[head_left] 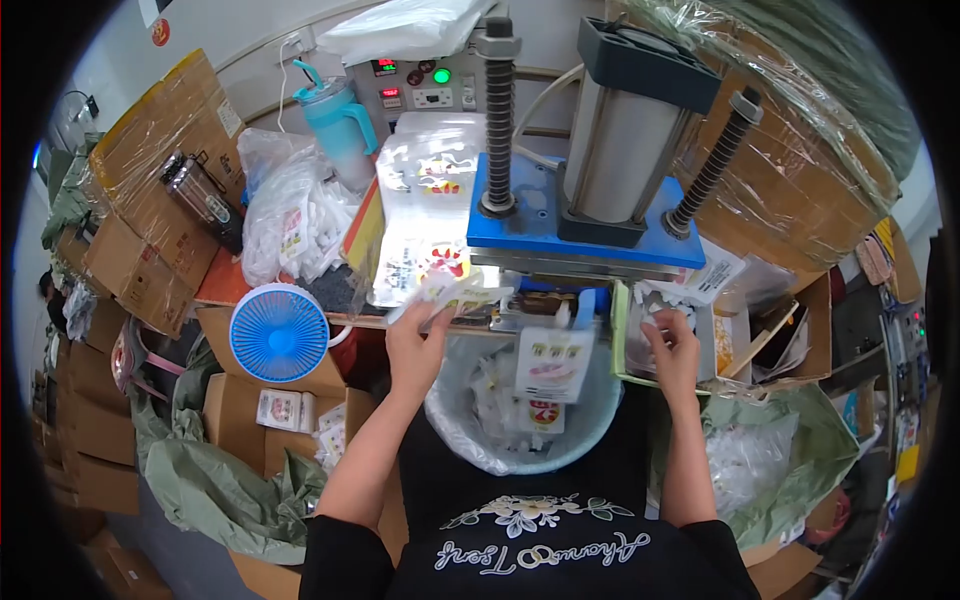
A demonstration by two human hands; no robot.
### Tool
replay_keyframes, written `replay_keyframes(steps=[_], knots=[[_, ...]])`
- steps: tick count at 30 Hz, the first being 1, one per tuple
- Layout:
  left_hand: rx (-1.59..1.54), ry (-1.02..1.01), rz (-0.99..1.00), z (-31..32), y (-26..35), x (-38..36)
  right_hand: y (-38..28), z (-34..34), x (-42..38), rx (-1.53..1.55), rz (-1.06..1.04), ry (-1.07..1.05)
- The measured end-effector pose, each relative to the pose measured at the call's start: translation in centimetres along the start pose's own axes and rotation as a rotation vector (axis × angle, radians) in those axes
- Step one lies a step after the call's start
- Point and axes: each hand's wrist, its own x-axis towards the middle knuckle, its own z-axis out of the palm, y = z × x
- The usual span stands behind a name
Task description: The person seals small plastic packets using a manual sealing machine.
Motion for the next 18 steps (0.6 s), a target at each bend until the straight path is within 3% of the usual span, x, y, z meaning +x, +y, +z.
replay_keyframes(steps=[2, 4, 6, 10, 15, 18], knots=[[-0.152, -0.048, -0.062, 0.4, 0.4, -1.9, -0.7, 0.2, -0.3, 0.046, -0.021, -0.059], [-0.328, -0.254, -0.275, 0.4, 2.4, -4.0, -3.9, 0.8, -1.0, 0.095, 0.015, -0.116], [-0.360, -0.370, -0.351, 1.0, 4.2, -5.5, -6.1, 2.0, -1.6, 0.144, -0.134, -0.144], [-0.386, -0.387, -0.319, 4.1, 1.9, -8.3, -8.5, 3.7, -2.5, 0.203, -0.233, -0.229], [-0.411, -0.460, -0.318, 4.4, 0.2, -9.2, -7.6, 3.7, -3.0, 0.053, -0.254, -0.500], [-0.401, -0.645, -0.374, 4.2, 0.0, -8.8, -6.3, 3.5, -3.1, -0.020, -0.258, -0.672]])
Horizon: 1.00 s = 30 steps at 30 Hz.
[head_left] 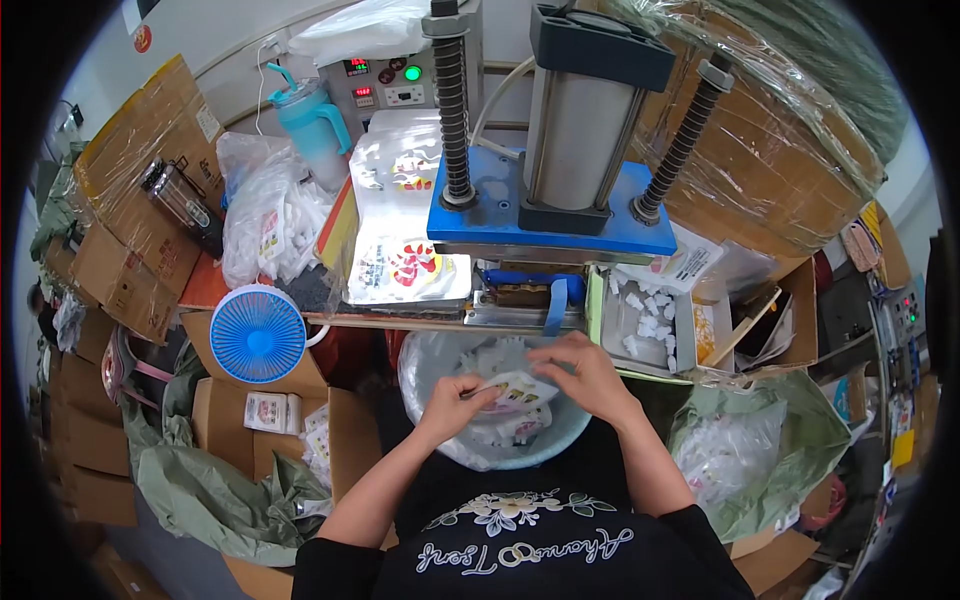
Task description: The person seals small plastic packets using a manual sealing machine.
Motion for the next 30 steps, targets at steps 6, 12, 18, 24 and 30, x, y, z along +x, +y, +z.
replay_keyframes(steps=[6, 12, 18, 24, 30], knots=[[-0.207, 0.141, -0.144, 2.1, 3.0, 3.8, 0.6, -3.4, 0.1, 0.073, 0.161, 0.471], [-0.668, 0.141, -0.208, 3.0, 4.1, 6.6, 6.0, -6.7, -3.2, -0.654, 0.300, 0.582], [-0.558, 0.128, -0.210, 2.4, 4.5, 6.5, 7.4, -3.6, -1.2, -0.584, 0.352, 0.437], [0.254, 0.461, 0.260, -4.5, 6.1, 7.4, 8.5, -3.1, 0.8, -0.374, 0.386, 0.492], [0.985, 0.509, 0.520, -6.1, 1.3, 4.9, 10.9, -5.1, -0.7, 0.485, 0.342, 0.608]])
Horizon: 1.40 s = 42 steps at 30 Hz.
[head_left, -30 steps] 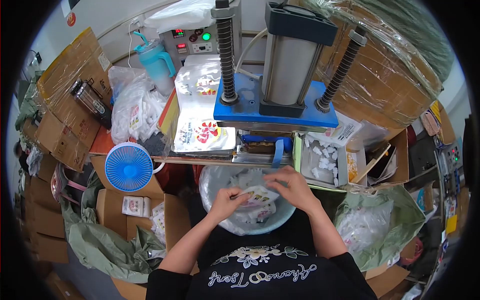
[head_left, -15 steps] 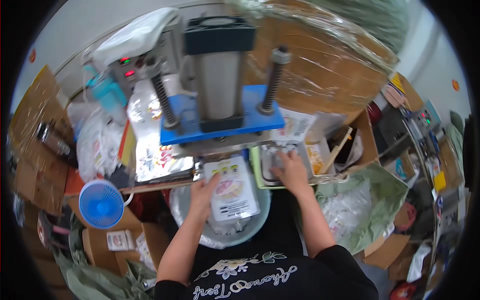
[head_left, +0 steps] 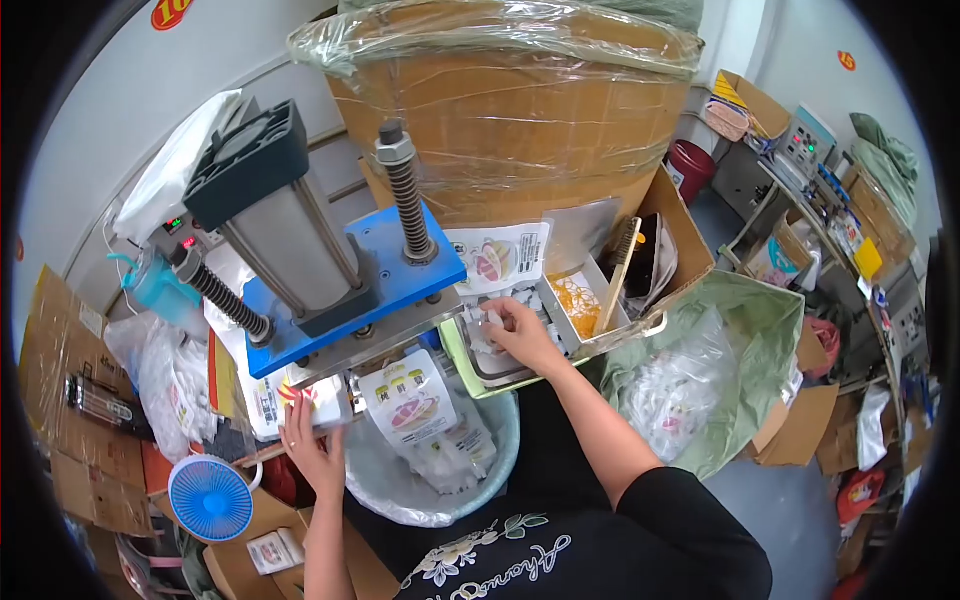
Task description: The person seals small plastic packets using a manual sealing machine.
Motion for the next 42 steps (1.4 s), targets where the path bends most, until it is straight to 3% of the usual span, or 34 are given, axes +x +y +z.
replay_keyframes(steps=[2, 3, 4, 6, 10, 13, 15, 18, 22, 25, 30, 32, 34, 36, 37, 39, 42], knots=[[-0.111, 0.058, -0.061, -0.4, -0.7, 0.5, 0.6, -0.7, -0.1, 0.110, -0.017, -0.047], [-0.091, 0.069, -0.051, -0.3, -1.3, 1.0, -0.2, -0.8, -0.2, 0.218, 0.143, -0.042], [-0.069, 0.086, -0.043, -0.2, -1.9, 1.6, -0.6, -0.9, -0.3, 0.213, 0.139, -0.044], [-0.079, 0.156, -0.047, 0.1, -2.9, 2.4, -1.3, -1.3, -0.3, 0.812, 0.323, -0.081], [-0.193, 0.199, -0.069, -0.9, -3.2, 2.8, -0.7, -2.4, -0.4, 1.033, 0.337, -0.129], [-0.719, 0.067, -0.333, -4.2, 2.2, 1.5, 0.1, -2.9, -0.6, 1.097, 0.329, -0.190], [-0.925, -0.057, -0.487, -4.8, 5.7, 0.3, -0.3, -2.0, -0.9, 1.008, 0.332, -0.134], [-0.832, -0.263, -0.594, -3.0, 6.7, -1.8, -3.4, 0.7, -2.3, 0.789, 0.284, -0.178], [-0.767, -0.329, -0.526, 0.0, 8.2, -3.1, -6.4, 4.4, -4.4, 0.427, 0.154, -0.290], [-0.813, -0.312, -0.450, 1.2, 9.0, -3.9, -7.2, 6.5, -5.5, 0.356, 0.109, -0.343], [-0.874, -0.287, -0.481, 1.3, 8.9, -4.8, -6.6, 8.1, -6.0, 0.255, 0.124, -0.461], [-0.886, -0.283, -0.462, 1.3, 8.1, -5.0, -6.7, 8.1, -6.3, 0.012, 0.111, -0.452], [-0.896, -0.345, -0.378, 1.4, 7.2, -5.3, -7.0, 8.0, -6.5, -0.034, 0.167, -0.494], [-0.926, -0.427, -0.439, 1.9, 6.8, -5.4, -7.1, 7.9, -6.4, -0.147, 0.197, -0.567], [-0.953, -0.503, -0.498, 2.0, 6.7, -5.2, -7.2, 7.9, -6.4, -0.149, 0.199, -0.564], [-0.953, -0.498, -0.569, 2.4, 7.1, -4.0, -7.5, 7.9, -6.0, 0.072, 0.106, -0.339], [-1.054, -0.480, -0.694, 1.9, 8.7, -1.1, -6.4, 6.5, -4.2, 0.185, 0.035, -0.198]])
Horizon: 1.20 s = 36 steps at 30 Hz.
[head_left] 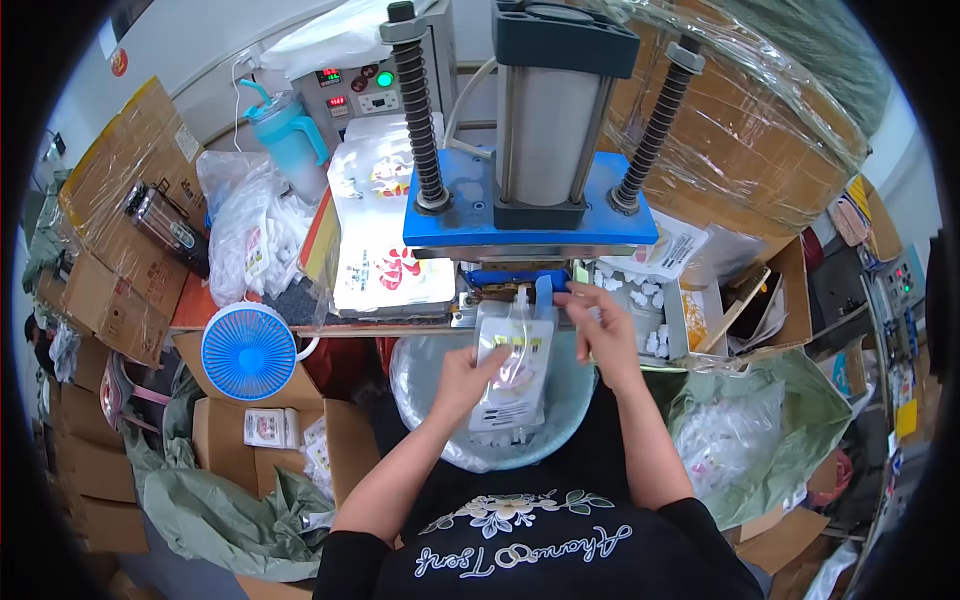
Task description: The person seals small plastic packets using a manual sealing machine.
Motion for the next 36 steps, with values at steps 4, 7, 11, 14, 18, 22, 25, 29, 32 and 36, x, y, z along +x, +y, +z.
replay_keyframes(steps=[4, 7, 11, 14, 18, 22, 25, 29, 32, 36], knots=[[-0.377, 0.019, -0.118, 0.9, 1.0, 1.7, 0.7, -2.7, 0.6, 0.212, 0.047, 0.065], [-0.543, 0.043, -0.186, 1.1, 0.9, 3.3, 1.5, -4.0, 0.5, 0.300, 0.071, 0.037], [-0.411, 0.025, -0.158, 0.6, 1.6, 3.0, 2.3, -4.5, 0.5, 0.362, 0.083, 0.081], [0.250, 0.044, 0.020, -3.6, 3.1, 3.8, 3.1, -4.6, 0.7, 0.258, 0.032, 0.185], [1.038, 0.561, 0.710, -8.5, 2.9, 5.1, 4.6, -4.9, 1.1, 0.286, -0.003, 0.236], [1.140, 0.448, 0.576, -9.0, -0.3, 2.8, 4.8, -5.1, 1.4, 0.269, 0.006, 0.229], [0.967, 0.505, 0.611, -10.7, -0.5, 2.4, 4.9, -5.0, 0.9, 0.183, -0.042, 0.189], [0.584, 0.579, 0.632, -10.9, 1.7, 0.8, 3.4, -4.6, 0.3, -0.045, -0.158, 0.265], [0.146, 0.459, 0.481, -8.2, 3.5, -1.6, 2.1, -3.4, -0.2, -0.218, -0.310, 0.312], [0.045, 0.161, 0.304, -3.9, 1.3, -3.1, -1.7, 0.2, -1.9, -0.322, -0.389, 0.174]])
